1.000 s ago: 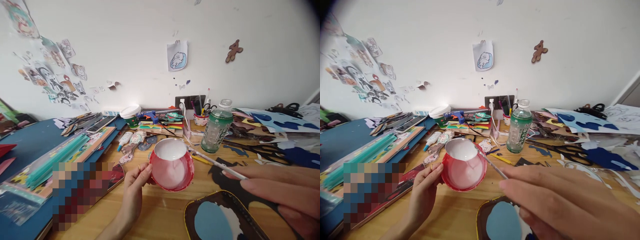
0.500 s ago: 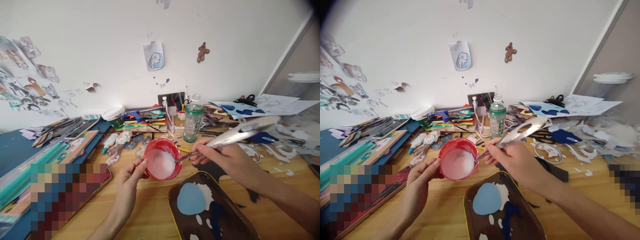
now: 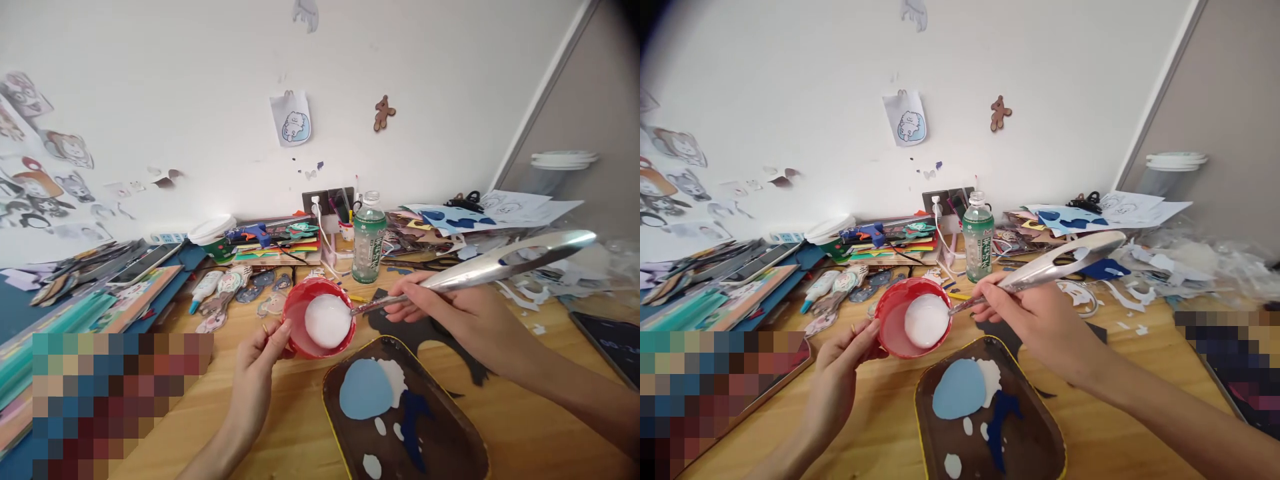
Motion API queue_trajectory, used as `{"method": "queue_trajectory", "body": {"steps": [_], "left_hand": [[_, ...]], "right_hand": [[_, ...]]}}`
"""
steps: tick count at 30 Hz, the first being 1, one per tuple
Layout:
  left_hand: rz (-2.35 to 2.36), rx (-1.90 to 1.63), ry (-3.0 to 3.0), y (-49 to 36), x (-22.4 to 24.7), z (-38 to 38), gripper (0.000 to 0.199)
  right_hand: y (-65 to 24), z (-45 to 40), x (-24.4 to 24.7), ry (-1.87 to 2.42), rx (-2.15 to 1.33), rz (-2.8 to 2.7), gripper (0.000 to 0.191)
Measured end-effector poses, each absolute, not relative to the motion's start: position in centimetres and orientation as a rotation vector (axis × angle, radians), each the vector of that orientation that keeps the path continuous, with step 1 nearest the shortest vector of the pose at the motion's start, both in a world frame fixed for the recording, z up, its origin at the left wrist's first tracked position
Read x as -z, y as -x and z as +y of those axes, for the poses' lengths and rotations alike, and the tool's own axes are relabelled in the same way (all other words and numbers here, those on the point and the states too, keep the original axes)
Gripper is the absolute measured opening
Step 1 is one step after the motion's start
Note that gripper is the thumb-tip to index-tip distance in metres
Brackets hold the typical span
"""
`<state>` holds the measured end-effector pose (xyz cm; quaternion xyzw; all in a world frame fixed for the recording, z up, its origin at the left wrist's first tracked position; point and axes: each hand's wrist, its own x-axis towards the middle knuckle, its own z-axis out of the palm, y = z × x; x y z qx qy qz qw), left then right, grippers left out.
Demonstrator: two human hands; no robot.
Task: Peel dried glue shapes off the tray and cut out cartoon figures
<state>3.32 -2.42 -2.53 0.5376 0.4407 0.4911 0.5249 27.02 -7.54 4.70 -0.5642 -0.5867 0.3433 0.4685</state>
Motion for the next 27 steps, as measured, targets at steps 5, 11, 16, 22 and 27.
{"method": "queue_trajectory", "body": {"steps": [5,11,16,22,27], "left_hand": [[1.055,-1.162,-1.277,-3.4,2.6,-2.7,0.032],[1.048,-1.165,-1.254,-3.5,2.4,-2.9,0.032],[1.049,-1.156,-1.274,-3.7,2.0,-3.1,0.033],[1.042,-1.151,-1.25,-3.6,1.7,-3.1,0.032],[1.045,-1.15,-1.239,-3.5,1.6,-3.1,0.031]], "right_hand": [[-27.7,-6.9,-5.0,1.434,-0.945,-1.312,0.023],[-28.2,-6.8,-5.5,1.432,-1.032,-1.219,0.022],[-28.6,-7.7,-5.8,1.446,-0.973,-1.294,0.025],[-29.0,-9.0,-6.0,1.482,-0.943,-1.307,0.033],[-29.7,-10.0,-6.0,1.526,-0.84,-1.335,0.034]]}}
